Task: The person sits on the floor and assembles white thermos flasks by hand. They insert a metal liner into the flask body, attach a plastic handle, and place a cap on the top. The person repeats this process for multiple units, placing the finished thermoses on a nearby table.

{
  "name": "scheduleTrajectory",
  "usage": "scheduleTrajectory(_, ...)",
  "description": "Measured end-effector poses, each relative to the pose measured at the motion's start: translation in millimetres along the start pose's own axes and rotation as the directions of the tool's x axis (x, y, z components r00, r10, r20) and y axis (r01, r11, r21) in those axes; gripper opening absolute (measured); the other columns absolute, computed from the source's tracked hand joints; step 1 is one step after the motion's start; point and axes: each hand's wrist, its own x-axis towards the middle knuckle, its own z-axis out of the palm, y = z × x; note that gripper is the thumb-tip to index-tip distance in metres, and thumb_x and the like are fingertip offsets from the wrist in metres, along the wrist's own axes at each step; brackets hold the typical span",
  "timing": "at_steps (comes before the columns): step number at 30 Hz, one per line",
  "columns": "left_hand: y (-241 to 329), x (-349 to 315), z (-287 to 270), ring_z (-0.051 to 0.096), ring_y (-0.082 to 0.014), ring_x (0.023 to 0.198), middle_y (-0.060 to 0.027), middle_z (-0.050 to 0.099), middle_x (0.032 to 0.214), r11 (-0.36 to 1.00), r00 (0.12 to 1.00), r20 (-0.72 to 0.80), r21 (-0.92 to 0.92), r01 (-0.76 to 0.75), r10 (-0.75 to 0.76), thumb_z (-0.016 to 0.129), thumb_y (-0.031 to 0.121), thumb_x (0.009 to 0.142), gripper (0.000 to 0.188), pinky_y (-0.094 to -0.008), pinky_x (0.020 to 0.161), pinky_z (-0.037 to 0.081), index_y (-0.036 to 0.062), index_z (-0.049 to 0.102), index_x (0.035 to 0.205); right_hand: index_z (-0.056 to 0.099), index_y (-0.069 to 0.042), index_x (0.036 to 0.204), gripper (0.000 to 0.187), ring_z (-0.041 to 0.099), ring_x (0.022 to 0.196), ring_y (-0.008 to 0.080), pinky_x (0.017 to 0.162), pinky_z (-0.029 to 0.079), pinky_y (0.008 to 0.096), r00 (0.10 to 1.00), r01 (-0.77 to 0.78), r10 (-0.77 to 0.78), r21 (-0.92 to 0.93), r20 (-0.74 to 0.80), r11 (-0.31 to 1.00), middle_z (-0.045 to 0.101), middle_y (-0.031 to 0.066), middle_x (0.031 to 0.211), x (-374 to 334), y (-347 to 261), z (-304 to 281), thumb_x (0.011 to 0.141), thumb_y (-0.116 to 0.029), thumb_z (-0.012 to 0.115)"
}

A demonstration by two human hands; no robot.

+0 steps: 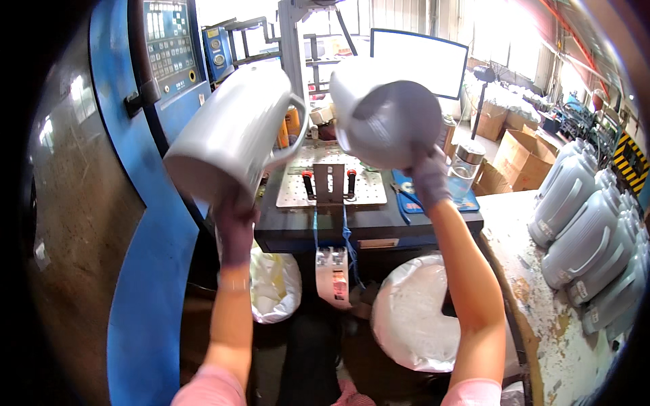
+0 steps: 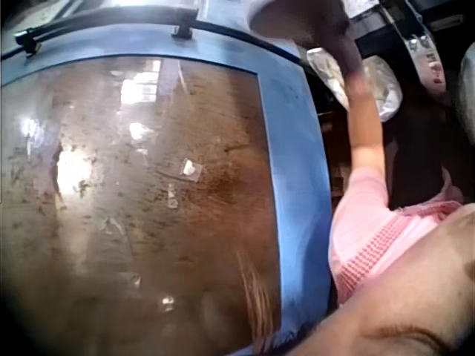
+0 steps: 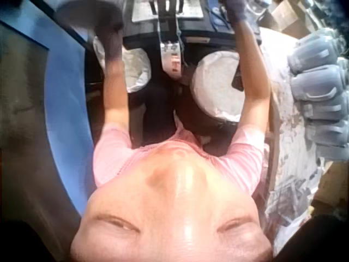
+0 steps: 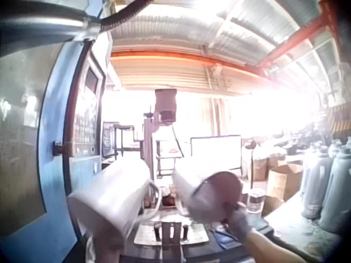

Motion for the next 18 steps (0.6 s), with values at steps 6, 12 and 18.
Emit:
scheduleTrajectory(6, 58.9, -197.0, -124.7, 0.062, -0.0349, 0.107, -0.0177, 0.065, 0.117, 0.651, 0.976, 0.094, 0.732, -0.2, 0.194, 0.068, 0.034, 0.091, 0.046, -0.0458, 0.092, 0.05, -0.0016, 0.062, 0.119, 0.056, -0.011, 0.131, 0.042, 0.067, 0.098, 0.0404, 0.085, 0.052, 0.0458, 0.972, 0.217, -0.236, -0.363, -0.009, 0.906, 0.067, 0.0249, 0.111, 72.2, 74.8, 95.6, 0.092, -0.025, 0.053)
scheduleTrajectory(12, 97.3, -279.7, -173.7, 0.059, -0.03, 0.113, -0.0157, 0.062, 0.123, 0.699, 0.962, -0.007, 0.686, 0.202, -0.272, 0.069, 0.031, 0.091, 0.047, -0.0426, 0.097, 0.048, -0.0009, 0.06, 0.124, 0.027, -0.021, 0.153, 0.072, 0.062, 0.111, 0.0435, 0.094, 0.049, 0.0499, 0.97, 0.21, -0.032, -0.757, 0.242, 0.619, 0.061, 0.0272, 0.124, 37.7, 46.7, 101.6, 0.09, -0.034, 0.059)
scheduleTrajectory(18, 119.8, -279.5, -180.3, 0.056, -0.025, 0.12, -0.0138, 0.059, 0.128, 0.766, 0.759, 0.187, 0.337, 0.547, -0.624, 0.069, 0.028, 0.092, 0.048, -0.0395, 0.101, 0.046, -0.0001, 0.058, 0.129, 0.045, -0.001, 0.14, 0.053, 0.057, 0.114, 0.0267, 0.099, 0.045, 0.038, 0.928, 0.295, -0.304, 0.074, 0.217, 0.953, 0.055, 0.0207, 0.128, -111.9, -17.9, 56.1, 0.097, -0.029, 0.06)
